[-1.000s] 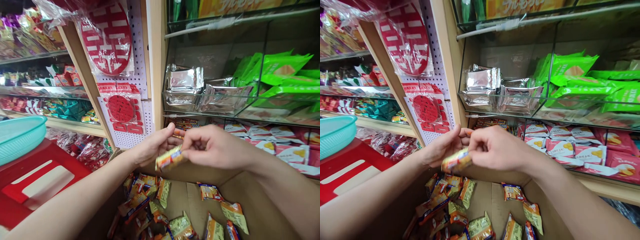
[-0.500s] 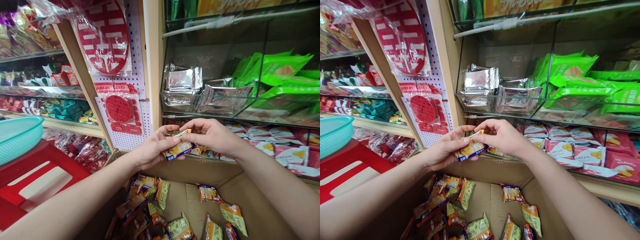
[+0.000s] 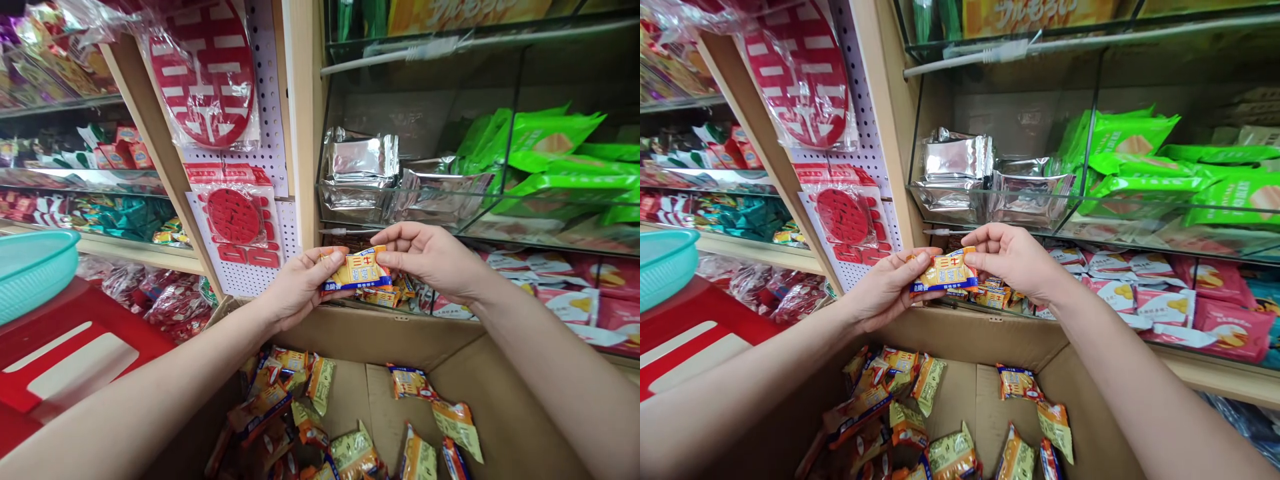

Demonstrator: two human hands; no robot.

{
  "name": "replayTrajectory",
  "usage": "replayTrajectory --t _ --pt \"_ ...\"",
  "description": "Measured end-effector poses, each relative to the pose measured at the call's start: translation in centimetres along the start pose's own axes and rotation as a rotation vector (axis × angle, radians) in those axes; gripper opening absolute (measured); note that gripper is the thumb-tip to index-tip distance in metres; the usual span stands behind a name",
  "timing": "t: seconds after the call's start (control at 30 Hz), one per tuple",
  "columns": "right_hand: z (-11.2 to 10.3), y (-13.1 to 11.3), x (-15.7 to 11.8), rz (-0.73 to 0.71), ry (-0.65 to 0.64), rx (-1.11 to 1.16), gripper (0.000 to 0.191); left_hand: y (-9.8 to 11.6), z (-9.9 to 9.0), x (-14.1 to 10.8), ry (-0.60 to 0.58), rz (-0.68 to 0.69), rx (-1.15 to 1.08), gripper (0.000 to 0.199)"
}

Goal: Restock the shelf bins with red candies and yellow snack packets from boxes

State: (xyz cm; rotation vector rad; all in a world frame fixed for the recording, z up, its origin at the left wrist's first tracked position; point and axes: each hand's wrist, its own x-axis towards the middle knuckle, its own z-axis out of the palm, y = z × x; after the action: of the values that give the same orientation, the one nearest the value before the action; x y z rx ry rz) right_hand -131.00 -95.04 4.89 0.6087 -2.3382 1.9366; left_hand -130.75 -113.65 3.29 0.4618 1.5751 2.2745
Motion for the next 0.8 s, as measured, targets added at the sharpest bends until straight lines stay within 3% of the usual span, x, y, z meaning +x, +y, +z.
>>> replayTrajectory --t 0.2,0.43,0.57,0.7,0.8 --pt "0.8 0.3 -0.1 -0.004 -0.114 -0.231 0.031 -0.3 -0.4 -0.1 -0.053 0.053 0.092 0.024" --pt "0.3 0.6 0.0 0.032 -0.088 -0.105 0.032 0.0 -0.5 -0.3 -0.161 0.035 -0.002 0.028" --pt "0.2 0.7 0.0 0.025 -0.06 -0.146 0.031 0.1 -0.4 -0.4 -0.188 0.03 0.051 0.046" --pt "-0.3 0.6 -0.1 -0.005 -0.115 -0.33 0.028 -0.2 -0.6 -0.3 -0.221 0.029 0.125 0.06" --pt "-1.0 0.8 0.0 -0.007 -0.074 -0.682 0.021 -1.1 -1.1 0.1 -0.141 0.149 0.411 0.064"
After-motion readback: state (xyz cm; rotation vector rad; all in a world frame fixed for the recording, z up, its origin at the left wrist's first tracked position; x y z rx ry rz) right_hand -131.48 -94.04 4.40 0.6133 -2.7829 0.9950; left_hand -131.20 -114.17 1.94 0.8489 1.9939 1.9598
